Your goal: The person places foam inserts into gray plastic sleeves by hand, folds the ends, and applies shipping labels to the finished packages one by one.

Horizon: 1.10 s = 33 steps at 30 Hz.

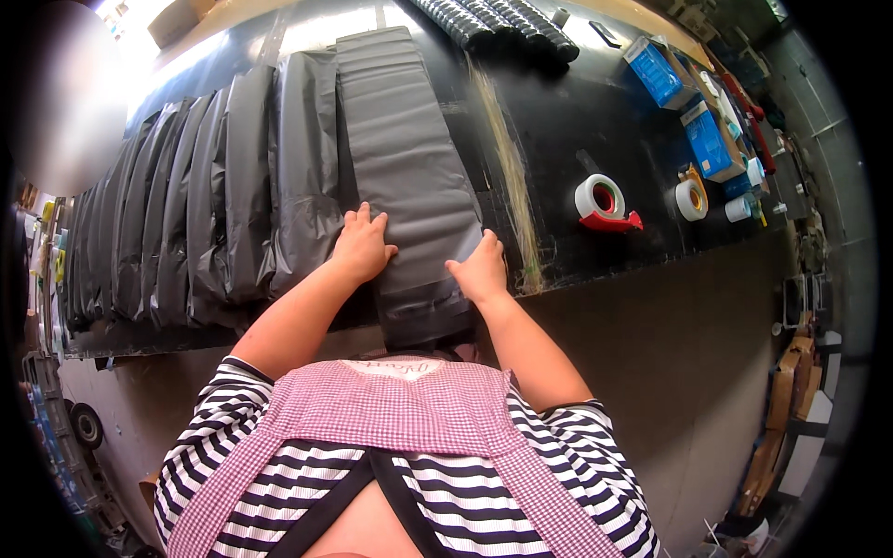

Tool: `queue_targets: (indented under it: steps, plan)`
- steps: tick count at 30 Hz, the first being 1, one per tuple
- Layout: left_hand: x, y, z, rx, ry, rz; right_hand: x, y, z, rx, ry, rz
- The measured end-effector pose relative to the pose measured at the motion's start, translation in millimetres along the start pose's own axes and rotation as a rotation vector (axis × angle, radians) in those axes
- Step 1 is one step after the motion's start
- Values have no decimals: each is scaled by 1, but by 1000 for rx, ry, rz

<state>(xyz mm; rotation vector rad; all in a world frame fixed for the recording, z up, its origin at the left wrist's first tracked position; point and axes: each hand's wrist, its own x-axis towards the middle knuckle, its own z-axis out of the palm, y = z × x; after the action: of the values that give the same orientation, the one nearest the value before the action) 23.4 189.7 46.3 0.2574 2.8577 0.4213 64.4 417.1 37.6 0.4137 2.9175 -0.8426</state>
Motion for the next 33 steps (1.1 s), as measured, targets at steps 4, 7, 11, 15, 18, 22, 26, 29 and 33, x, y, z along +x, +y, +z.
queue_targets:
  steps: [4, 7, 11, 15, 18, 22, 26, 29, 33]
  plan:
    - [-4, -4, 0, 26, 75, 48, 18, 7, 8, 362, -42, 22]
    - [6, -31, 7, -160, 144, 91, 41, 5, -16, 1173, -775, 413]
    - [26, -78, 6, -1371, -69, -259, 97, -52, -51, 1418, -998, 236]
    - [31, -70, -6, -1696, -55, -346, 200, -101, -36, 1813, -1077, -286]
    - [27, -64, -2, -1608, 82, -391, 214, -140, -7, 1452, -520, -262]
    - [7, -71, 11, -852, 131, -125, 173, -130, 47, -291, 161, -893]
    - [-6, -26, 3, -34, 52, 30, 223, -107, 70, -596, 455, -888]
    - [-3, -29, 1, -6, 6, 18, 252, -126, 79, -415, 5, -838]
    - [0, -30, 3, -20, 10, 23, 301, -163, 105, -540, 103, -738]
